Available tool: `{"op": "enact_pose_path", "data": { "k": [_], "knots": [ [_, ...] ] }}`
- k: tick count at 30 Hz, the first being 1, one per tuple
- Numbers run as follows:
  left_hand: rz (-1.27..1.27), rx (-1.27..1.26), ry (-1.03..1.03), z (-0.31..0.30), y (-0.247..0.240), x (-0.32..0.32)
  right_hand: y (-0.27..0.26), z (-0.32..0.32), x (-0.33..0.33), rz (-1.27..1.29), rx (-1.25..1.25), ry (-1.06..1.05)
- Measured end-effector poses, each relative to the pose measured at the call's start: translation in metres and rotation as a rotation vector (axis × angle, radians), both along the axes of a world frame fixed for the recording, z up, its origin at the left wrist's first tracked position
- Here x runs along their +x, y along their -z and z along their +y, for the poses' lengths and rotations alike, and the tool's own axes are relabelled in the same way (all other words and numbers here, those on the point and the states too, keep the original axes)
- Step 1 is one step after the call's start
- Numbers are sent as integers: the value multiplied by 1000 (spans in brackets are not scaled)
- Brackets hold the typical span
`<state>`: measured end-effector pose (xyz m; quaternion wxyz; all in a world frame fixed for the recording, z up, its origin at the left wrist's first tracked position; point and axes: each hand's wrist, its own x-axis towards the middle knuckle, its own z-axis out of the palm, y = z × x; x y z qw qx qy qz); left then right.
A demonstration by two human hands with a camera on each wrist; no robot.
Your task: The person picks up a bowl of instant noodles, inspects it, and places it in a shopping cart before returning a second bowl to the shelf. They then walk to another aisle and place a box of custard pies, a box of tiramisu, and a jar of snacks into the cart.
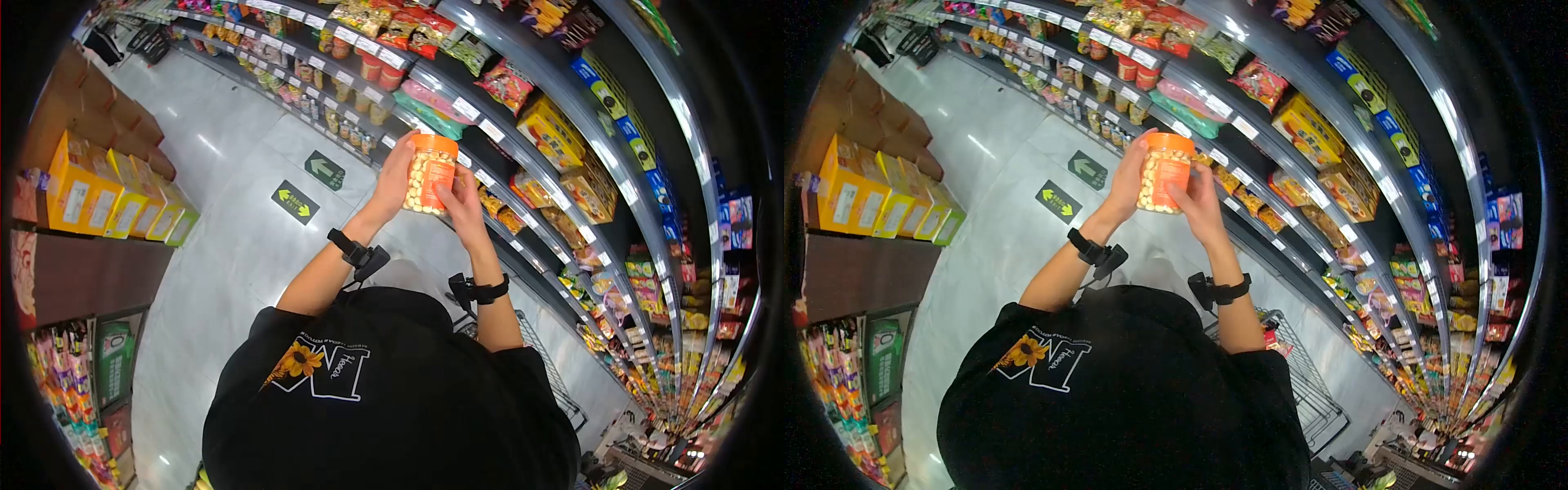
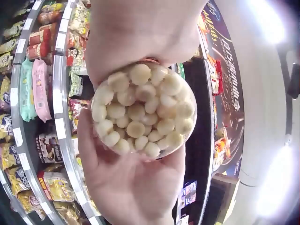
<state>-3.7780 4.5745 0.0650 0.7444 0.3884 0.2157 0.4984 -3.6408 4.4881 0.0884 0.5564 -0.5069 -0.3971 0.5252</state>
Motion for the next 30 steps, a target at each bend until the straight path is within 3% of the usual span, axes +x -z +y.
{"op": "enact_pose_path", "data": {
  "k": [3,4,7,8,11,13,17,23,26,30],
  "knots": [
    [170,114,-107,17,7,-7,-2,26,-9,-568,145,98],
    [87,-47,-104,19,-2,-7,-9,33,-18,-686,111,206],
    [96,-135,-239,40,-11,-5,-23,63,-29,-1016,278,136],
    [39,-165,-175,52,-12,-6,-28,74,-28,-1013,306,121],
    [-143,-332,29,95,-15,-17,-11,114,-8,-449,217,20],
    [-281,-530,181,125,-28,-24,-9,135,-3,-293,244,-35],
    [-355,-561,293,184,-22,-21,-11,188,5,-210,283,-87],
    [-275,-534,258,241,-25,3,-8,238,21,-142,232,0],
    [-290,-585,248,254,-27,22,16,253,40,3,102,-74],
    [-182,-554,348,277,8,32,9,259,55,16,22,-84]
  ]
}}
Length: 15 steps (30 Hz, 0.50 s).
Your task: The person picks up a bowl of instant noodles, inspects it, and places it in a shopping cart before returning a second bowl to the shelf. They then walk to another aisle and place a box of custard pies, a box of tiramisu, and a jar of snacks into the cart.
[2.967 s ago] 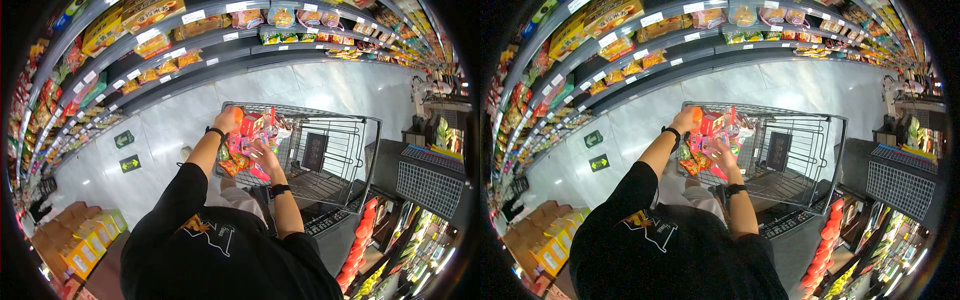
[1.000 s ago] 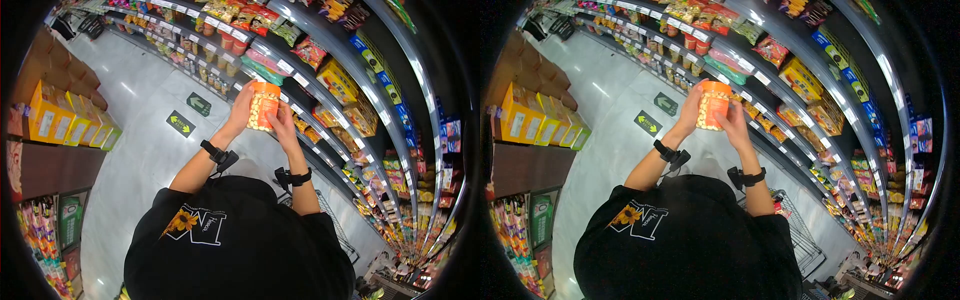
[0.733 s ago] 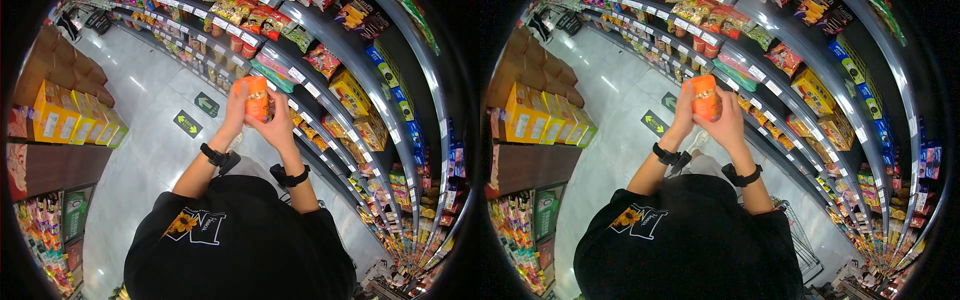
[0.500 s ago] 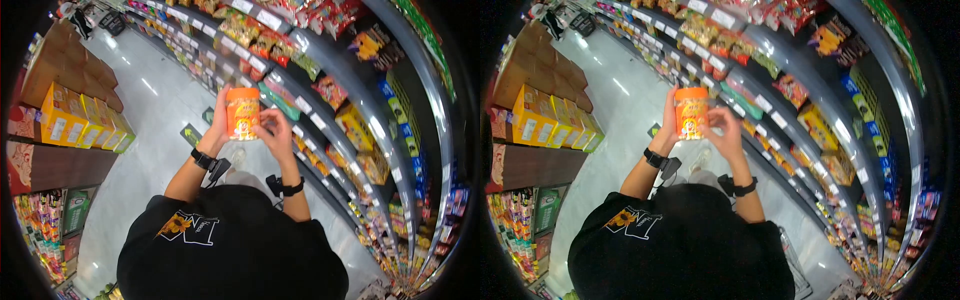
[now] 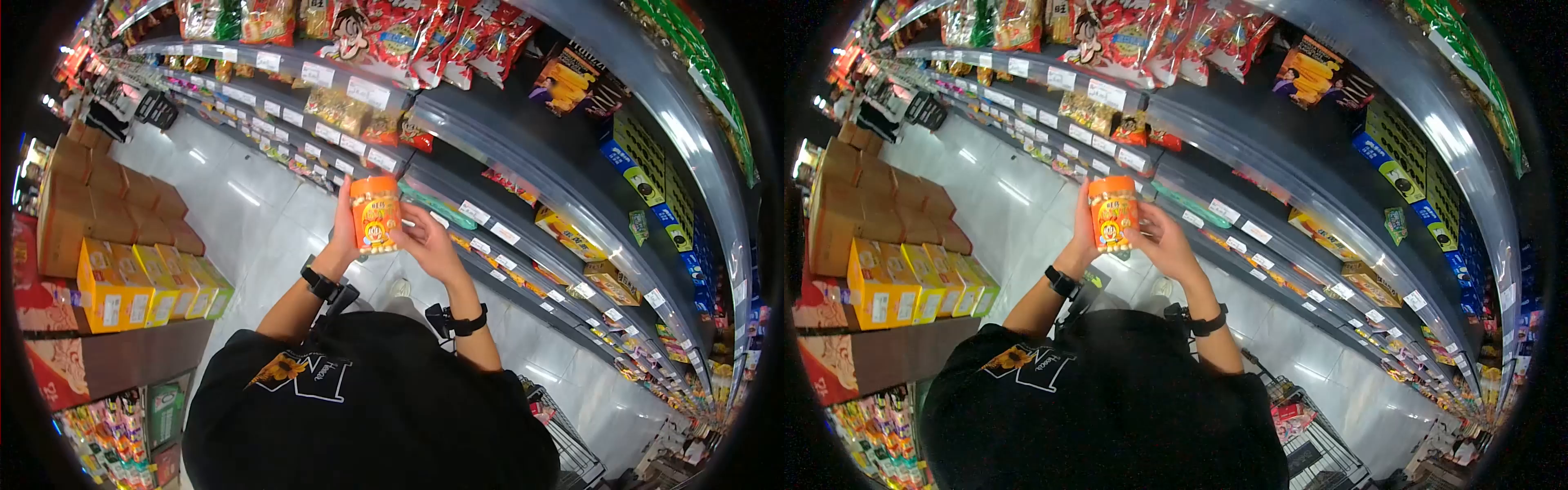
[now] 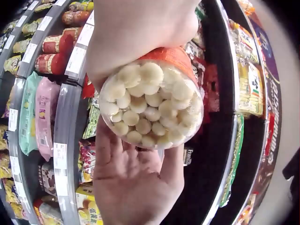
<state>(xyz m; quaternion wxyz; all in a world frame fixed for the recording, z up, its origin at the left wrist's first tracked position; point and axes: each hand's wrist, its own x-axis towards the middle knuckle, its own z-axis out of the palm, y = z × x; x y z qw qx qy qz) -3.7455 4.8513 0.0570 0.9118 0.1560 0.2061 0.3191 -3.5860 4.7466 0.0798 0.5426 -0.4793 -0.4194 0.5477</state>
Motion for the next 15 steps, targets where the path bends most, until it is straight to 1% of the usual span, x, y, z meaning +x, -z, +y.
{"op": "enact_pose_path", "data": {
  "k": [1,2,3,4,5,6,7,9,11,12,15],
  "knots": [
    [46,12,-22,3,2,5,-3,2,3,-18,-4,10],
    [93,23,-42,5,3,10,-4,6,2,-102,14,71],
    [143,26,-62,8,6,13,-4,11,3,-222,20,100],
    [260,45,-79,13,10,13,-2,15,2,-342,19,123],
    [241,10,-38,15,13,7,1,18,-2,-461,13,140],
    [221,-24,2,18,16,-1,9,24,-8,-403,18,175],
    [202,-56,43,23,12,-9,8,28,-14,-415,-5,165],
    [163,-63,126,38,21,-28,6,39,-30,-440,-49,145],
    [103,-99,175,58,34,-49,17,56,-48,-358,-42,141],
    [113,-93,170,71,43,-58,24,68,-58,-319,-35,143],
    [147,-80,175,110,61,-87,35,103,-90,-314,-92,97]
  ]
}}
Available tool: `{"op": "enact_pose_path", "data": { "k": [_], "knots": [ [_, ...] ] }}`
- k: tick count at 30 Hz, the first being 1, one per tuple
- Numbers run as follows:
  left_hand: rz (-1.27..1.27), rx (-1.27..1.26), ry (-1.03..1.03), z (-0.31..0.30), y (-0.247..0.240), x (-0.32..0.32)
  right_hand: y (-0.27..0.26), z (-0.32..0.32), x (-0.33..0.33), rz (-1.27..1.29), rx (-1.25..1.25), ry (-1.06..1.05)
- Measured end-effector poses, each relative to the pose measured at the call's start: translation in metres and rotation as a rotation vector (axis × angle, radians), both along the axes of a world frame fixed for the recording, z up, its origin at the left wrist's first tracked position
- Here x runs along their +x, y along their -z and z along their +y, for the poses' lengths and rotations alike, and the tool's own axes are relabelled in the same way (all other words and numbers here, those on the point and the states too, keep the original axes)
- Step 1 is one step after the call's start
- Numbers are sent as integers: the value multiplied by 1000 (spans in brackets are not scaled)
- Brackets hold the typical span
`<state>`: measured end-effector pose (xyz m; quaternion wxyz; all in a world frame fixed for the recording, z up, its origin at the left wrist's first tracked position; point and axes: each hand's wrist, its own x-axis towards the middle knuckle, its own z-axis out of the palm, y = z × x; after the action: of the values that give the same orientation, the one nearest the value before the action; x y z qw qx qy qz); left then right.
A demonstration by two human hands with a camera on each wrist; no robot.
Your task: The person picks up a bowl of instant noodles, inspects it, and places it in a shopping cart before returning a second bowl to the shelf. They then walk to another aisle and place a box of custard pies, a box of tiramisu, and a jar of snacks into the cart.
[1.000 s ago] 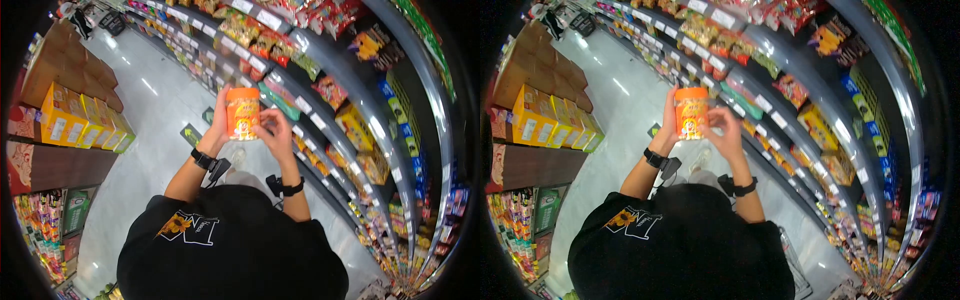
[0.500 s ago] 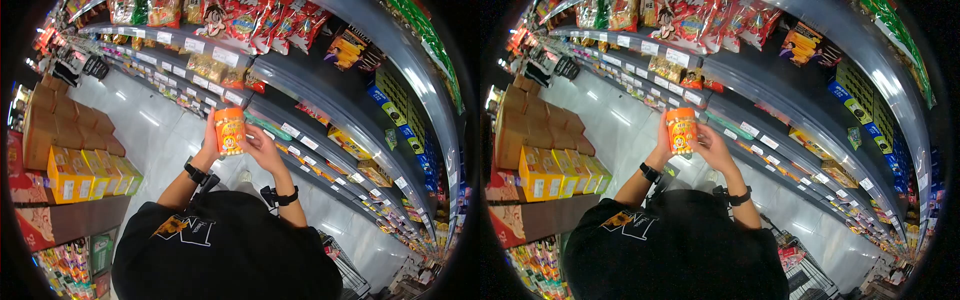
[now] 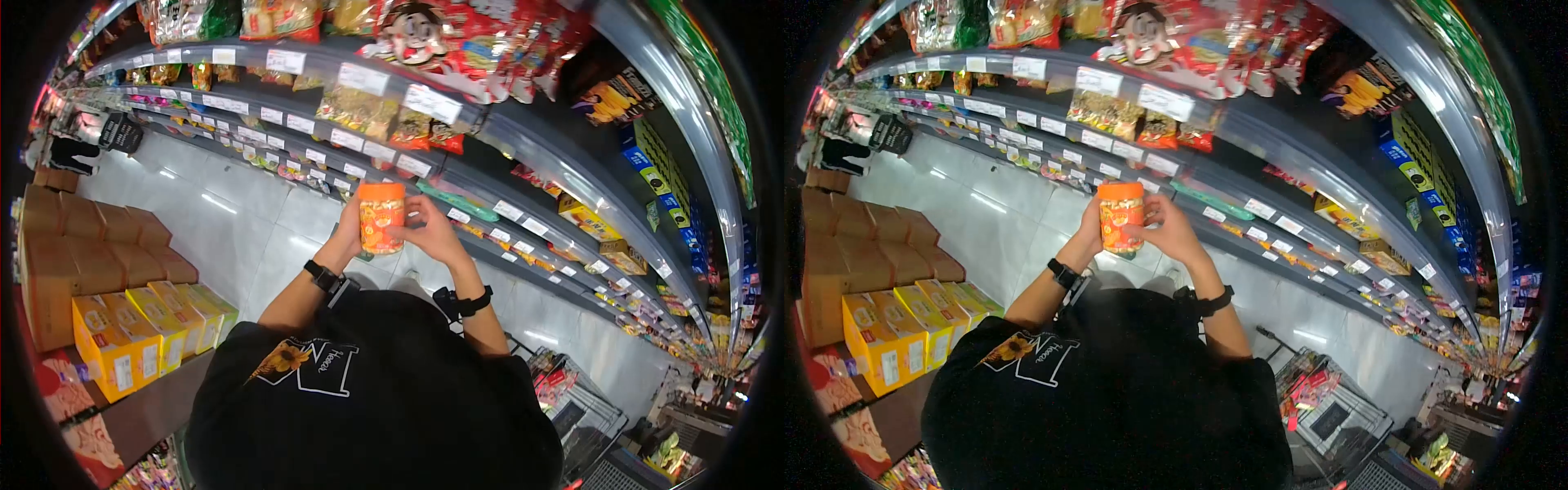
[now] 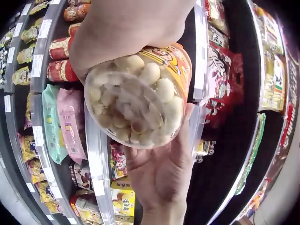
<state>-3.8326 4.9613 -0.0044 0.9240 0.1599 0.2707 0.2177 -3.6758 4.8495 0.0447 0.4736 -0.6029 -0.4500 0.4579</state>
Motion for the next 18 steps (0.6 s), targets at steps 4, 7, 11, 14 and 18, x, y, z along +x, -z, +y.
{"op": "enact_pose_path", "data": {
  "k": [4,7,11,14,18],
  "knots": [
    [31,7,52,51,-9,-62,0,51,-58,72,-132,-7],
    [114,62,-8,96,2,-98,11,88,-93,163,-204,-7],
    [178,129,-17,131,20,-132,29,121,-133,28,-72,38],
    [166,115,29,143,20,-152,24,139,-151,171,-232,42],
    [225,115,52,150,32,-164,58,149,-157,117,-314,72]
  ]
}}
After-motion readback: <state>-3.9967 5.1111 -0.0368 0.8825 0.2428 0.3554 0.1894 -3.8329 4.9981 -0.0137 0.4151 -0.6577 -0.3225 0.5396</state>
